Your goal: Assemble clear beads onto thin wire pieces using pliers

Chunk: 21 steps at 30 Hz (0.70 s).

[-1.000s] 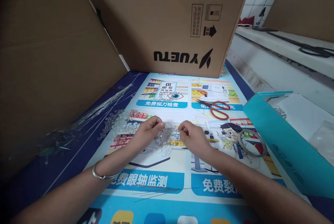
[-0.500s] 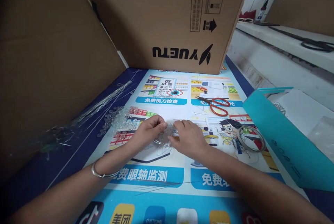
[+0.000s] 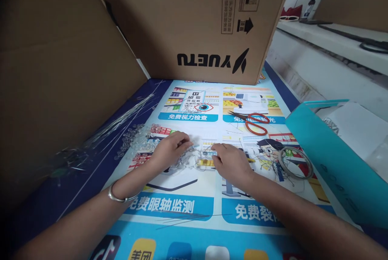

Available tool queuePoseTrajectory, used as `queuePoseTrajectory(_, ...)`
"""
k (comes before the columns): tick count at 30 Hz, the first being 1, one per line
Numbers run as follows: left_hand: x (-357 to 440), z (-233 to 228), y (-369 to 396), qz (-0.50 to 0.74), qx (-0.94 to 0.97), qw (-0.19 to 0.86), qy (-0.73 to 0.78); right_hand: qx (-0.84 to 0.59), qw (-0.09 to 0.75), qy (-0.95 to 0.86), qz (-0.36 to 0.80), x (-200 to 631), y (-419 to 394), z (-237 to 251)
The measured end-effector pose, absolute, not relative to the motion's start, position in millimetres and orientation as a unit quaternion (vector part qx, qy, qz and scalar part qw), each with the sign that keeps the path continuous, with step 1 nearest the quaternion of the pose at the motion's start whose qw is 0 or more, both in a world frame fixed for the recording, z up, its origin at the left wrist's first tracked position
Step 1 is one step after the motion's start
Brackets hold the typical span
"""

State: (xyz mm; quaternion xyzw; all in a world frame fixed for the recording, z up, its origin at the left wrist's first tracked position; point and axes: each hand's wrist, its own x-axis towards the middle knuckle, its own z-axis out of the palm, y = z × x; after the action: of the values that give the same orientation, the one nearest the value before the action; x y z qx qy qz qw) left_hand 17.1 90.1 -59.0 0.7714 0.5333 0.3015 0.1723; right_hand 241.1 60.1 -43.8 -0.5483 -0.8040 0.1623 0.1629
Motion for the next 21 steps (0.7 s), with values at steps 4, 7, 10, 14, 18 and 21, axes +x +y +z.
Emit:
queuePoseTrajectory(4,18.7,-60.8,88.8,0.31,0.764,0.151,0.546,-0.51,0.216,-0.822,0.134,244.8,59.1,-49.0)
queuePoseTrajectory(7,19.5,-52.6,86.5,0.351,0.765,0.157,0.517,-0.447,0.291,-0.837,0.122,245.9,58.8,-49.5)
queuePoseTrajectory(10,19.0,-38.0,83.4,0.4,0.762,0.161,0.483,-0.393,0.314,-0.856,0.12,246.3,59.9,-47.0)
queuePoseTrajectory(14,14.5,-24.6,78.4,0.417,0.768,0.155,0.461,-0.368,0.304,-0.871,0.12,246.1,68.8,-37.8)
queuePoseTrajectory(18,4.4,-30.6,72.4,0.39,0.811,0.129,0.415,-0.341,0.274,-0.892,0.115,237.5,83.8,-29.0)
queuePoseTrajectory(21,-1.4,-41.2,67.5,0.356,0.854,0.112,0.363,-0.309,0.24,-0.912,0.121,225.5,93.0,-31.2)
